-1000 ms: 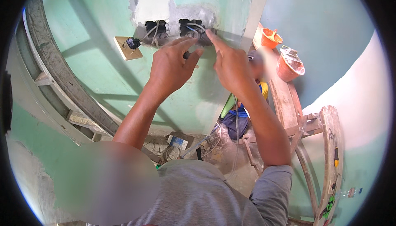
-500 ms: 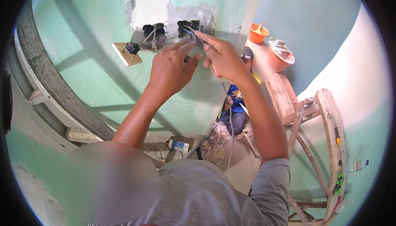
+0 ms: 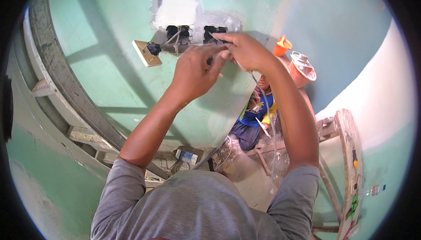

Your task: The person installs electrical switches into wall cutouts by connecting wires to terminals and securing the devices. Another person is visible in the background holding a putty knife and observing.

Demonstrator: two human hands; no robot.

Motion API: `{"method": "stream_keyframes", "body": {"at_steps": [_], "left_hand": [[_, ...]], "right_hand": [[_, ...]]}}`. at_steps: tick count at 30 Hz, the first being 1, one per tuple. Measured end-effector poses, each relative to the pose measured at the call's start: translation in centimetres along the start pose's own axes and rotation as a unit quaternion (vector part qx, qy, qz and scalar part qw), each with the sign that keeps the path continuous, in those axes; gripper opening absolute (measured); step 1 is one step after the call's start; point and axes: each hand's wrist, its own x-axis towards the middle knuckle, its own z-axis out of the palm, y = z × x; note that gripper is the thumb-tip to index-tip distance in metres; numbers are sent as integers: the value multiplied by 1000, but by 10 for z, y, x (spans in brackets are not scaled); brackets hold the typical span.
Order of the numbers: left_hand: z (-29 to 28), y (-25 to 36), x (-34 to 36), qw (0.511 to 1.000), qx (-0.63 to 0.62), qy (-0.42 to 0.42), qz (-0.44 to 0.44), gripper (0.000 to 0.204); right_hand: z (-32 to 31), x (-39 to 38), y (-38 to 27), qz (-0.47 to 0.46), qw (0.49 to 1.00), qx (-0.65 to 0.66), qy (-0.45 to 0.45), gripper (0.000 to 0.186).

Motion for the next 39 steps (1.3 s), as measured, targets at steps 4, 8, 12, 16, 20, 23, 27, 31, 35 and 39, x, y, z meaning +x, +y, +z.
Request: {"method": "stream_keyframes", "body": {"at_steps": [4,8,12,16,20,23,27,31,35,39], "left_hand": [[8,3,-1,1000,15,23,-15,26],[7,10,3,998,28,14,-54,27],[-1,14,0,995,25,37,-93,30],[0,7,-13,989,55,124,-66,38],[-1,6,-23,979,7,162,-125,42],[-1,-1,-24,977,-24,138,-160,44],[-2,-10,-29,976,-35,86,-198,42],[1,-12,-31,962,-92,101,-235,40],[5,-16,-31,948,-122,156,-251,40],[16,-20,-33,957,-110,186,-191,43]], "right_hand": [[4,-5,2,-15,999,-33,-7,53],[-18,9,3,-10,998,-53,-40,53],[-20,1,-7,-32,996,-58,-59,54],[-25,-1,-15,-4,996,-59,-65,50],[-3,-3,-17,-22,997,-72,-22,50],[-15,11,3,-119,980,-158,-21,49],[-16,24,13,-203,948,-243,23,47],[-17,9,-18,-63,985,-156,-41,48],[-16,2,-27,-24,993,-91,-67,49],[-24,2,-25,15,996,-57,-72,48]]}}
